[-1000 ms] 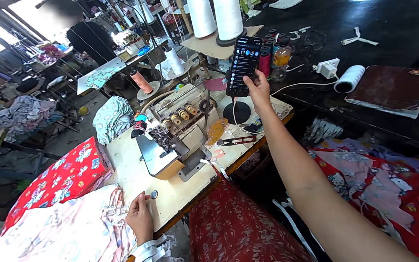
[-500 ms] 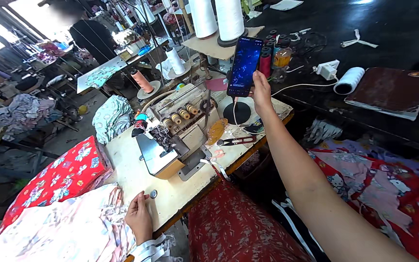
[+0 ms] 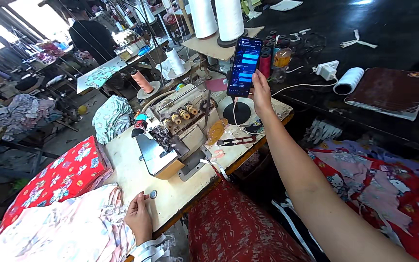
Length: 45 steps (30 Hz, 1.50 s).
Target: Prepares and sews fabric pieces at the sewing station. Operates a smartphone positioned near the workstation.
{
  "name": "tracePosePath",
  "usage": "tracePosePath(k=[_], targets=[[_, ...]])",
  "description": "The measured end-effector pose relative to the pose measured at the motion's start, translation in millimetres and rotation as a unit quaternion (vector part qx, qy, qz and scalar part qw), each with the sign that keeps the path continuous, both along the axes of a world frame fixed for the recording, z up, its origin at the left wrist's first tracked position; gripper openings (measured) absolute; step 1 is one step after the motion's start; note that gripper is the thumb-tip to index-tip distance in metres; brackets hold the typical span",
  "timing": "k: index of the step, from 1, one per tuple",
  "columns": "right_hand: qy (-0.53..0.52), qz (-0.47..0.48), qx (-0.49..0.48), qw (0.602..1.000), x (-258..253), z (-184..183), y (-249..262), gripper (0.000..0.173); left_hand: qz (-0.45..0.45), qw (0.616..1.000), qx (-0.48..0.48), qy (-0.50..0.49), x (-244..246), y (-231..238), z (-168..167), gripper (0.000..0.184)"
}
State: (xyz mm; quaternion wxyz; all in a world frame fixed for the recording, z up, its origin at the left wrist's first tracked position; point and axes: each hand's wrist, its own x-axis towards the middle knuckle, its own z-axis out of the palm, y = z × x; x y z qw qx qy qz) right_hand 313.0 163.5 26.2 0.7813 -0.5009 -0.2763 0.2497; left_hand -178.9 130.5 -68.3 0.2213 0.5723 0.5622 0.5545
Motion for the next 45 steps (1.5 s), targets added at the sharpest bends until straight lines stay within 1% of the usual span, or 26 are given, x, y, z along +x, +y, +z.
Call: tracePosePath(k=[4,6,10,16,25,32,45], targets=[[0.011,0.018,0.003,1.0,-3,-7,0,0.074,-0.001,1.0,-0.002,0.002,0,0,0,0.023],[0.009,0.034,0.003,0.999,-7,-8,-3,0.083,0.001,1.0,-0.004,0.004,0,0,0,0.023],[0.0,0.062,0.021,0.998,-15,-14,-1,0.093,-0.003,1.0,-0.001,-0.002,0,0,0,0.022],[-0.011,0.052,0.023,0.998,-19,-15,0,0.105,0.001,1.0,-0.004,0.004,1,-1,1,0.023],[-0.016,0.052,0.03,0.998,-19,-16,1,0.104,0.002,1.0,-0.005,-0.002,1,-1,1,0.023],[-0.019,0.055,0.028,0.998,-17,-18,1,0.1,0.001,1.0,0.0,-0.003,1,0,0,0.023],[-0.018,0.048,0.034,0.998,-20,-18,3,0.107,0.006,1.0,-0.002,0.008,1,0,0,0.023]])
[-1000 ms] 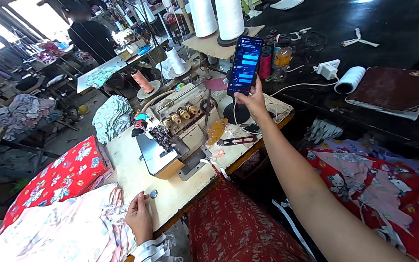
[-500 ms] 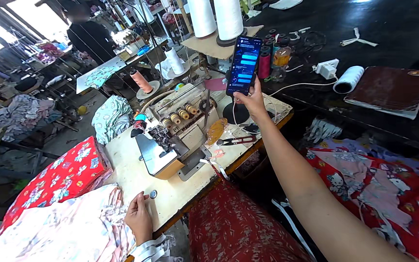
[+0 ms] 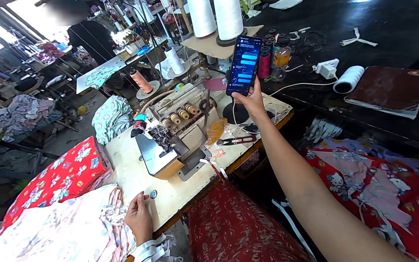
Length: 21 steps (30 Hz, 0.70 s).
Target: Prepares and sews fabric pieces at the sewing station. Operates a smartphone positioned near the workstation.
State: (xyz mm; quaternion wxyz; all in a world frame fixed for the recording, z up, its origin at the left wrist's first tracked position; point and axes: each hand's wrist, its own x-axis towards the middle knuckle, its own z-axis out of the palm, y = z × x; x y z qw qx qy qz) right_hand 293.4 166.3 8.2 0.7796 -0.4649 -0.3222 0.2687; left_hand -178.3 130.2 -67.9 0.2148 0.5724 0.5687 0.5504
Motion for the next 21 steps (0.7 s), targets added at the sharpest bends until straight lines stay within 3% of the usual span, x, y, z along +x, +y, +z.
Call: tracePosePath(k=[16,21], targets=[[0.001,0.003,-0.008,1.0,1.5,-0.4,-1.4,0.092,-0.002,1.0,-0.002,-0.007,0.2,0.6,-0.7,0.022],[0.029,0.011,-0.005,0.999,3.3,-0.7,0.3,0.075,-0.009,1.0,0.002,-0.005,-1.3,1.0,-1.4,0.023]])
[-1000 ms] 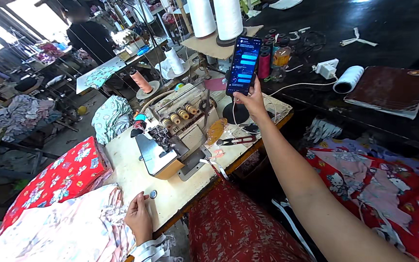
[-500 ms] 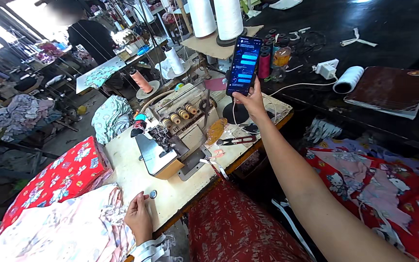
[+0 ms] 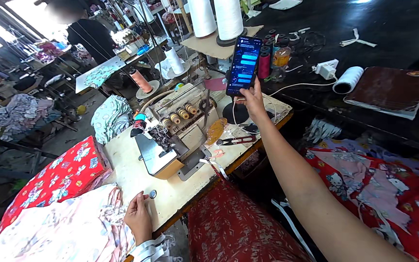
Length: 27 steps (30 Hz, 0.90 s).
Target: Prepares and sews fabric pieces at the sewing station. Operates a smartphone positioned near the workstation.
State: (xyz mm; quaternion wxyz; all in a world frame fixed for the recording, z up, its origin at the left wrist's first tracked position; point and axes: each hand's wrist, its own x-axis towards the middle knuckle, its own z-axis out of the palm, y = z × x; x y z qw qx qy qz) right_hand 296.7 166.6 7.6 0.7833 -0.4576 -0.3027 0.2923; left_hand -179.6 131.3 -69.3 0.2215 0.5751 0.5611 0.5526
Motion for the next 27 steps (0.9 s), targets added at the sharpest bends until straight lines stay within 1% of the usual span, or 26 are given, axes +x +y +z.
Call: tracePosePath(k=[3,8,9,14,16,23,27], targets=[[0.011,-0.006,-0.008,1.0,0,1,0,0.068,0.002,1.0,-0.001,0.004,0,0,0,0.023],[0.006,0.002,-0.001,1.0,0,-1,-1,0.075,0.0,1.0,-0.007,0.003,1,-2,3,0.023],[0.006,0.005,0.0,1.0,0,-1,-2,0.074,-0.001,1.0,-0.009,0.004,1,-1,2,0.024],[0.033,0.003,0.008,0.999,1,-8,-5,0.05,0.0,1.0,-0.005,-0.004,1,0,1,0.022],[0.043,0.004,0.01,0.999,0,-9,-6,0.044,0.0,1.0,-0.002,-0.005,0,0,1,0.022],[0.053,0.012,0.019,0.998,1,-12,-8,0.042,0.005,1.0,-0.005,-0.007,0,0,1,0.022],[0.047,0.006,0.016,0.999,1,-12,-6,0.038,0.004,1.0,-0.004,-0.007,0,0,1,0.022]])
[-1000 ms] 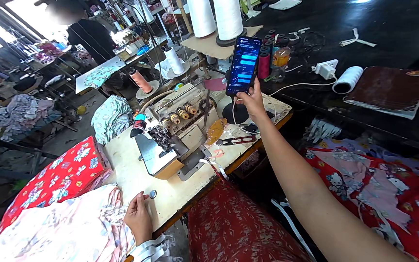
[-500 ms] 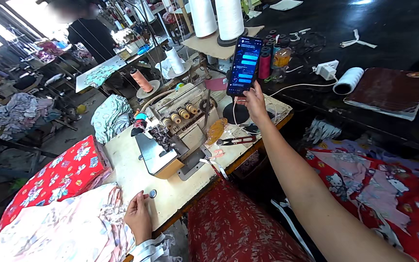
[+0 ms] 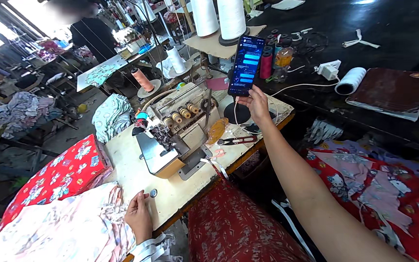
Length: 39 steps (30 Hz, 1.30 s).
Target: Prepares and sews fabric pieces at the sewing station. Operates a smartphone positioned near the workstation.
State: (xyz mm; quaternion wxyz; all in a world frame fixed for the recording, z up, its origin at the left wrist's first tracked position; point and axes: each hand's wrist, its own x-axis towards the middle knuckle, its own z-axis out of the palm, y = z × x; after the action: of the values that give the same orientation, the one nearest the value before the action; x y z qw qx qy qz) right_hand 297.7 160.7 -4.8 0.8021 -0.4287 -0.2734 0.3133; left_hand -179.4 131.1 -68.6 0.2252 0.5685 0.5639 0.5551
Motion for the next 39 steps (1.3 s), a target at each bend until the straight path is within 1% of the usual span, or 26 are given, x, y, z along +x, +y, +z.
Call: tracePosePath(k=[3,10,16,18,21,22,24,25,29,33,35,39], targets=[[-0.019,-0.009,0.003,1.0,0,-3,2,0.037,0.006,1.0,-0.005,0.003,1,-1,1,0.022],[0.014,-0.006,0.01,1.0,-1,0,0,0.045,0.005,1.0,0.0,0.01,2,-1,2,0.023],[0.012,-0.006,-0.009,1.0,-2,-1,-1,0.044,0.002,1.0,0.007,0.007,1,0,1,0.023],[0.009,-0.003,-0.019,1.0,-3,-2,-2,0.048,0.001,1.0,0.006,0.005,1,-1,0,0.023],[0.003,-0.001,-0.025,1.0,-2,-2,-2,0.059,0.001,1.0,0.005,0.009,1,-1,1,0.023],[0.005,-0.007,-0.021,1.0,-2,-1,-1,0.059,0.001,1.0,0.006,0.009,1,-1,1,0.023],[-0.003,-0.018,-0.008,1.0,-1,1,0,0.052,0.0,1.0,0.007,0.006,1,-1,1,0.023],[-0.007,-0.021,-0.002,1.0,-1,2,1,0.051,0.0,1.0,0.008,0.006,1,-1,1,0.023],[-0.031,-0.016,0.01,0.999,-5,8,4,0.075,0.0,1.0,0.004,0.006,1,-2,1,0.023],[-0.037,-0.03,0.005,0.999,-10,10,7,0.089,0.001,1.0,0.002,0.001,1,-2,2,0.022],[-0.039,-0.046,0.0,0.998,-13,11,9,0.092,0.002,1.0,-0.003,0.005,1,-2,2,0.023],[-0.045,-0.068,0.003,0.997,-16,12,12,0.091,0.002,1.0,0.0,0.008,1,-1,2,0.022]])
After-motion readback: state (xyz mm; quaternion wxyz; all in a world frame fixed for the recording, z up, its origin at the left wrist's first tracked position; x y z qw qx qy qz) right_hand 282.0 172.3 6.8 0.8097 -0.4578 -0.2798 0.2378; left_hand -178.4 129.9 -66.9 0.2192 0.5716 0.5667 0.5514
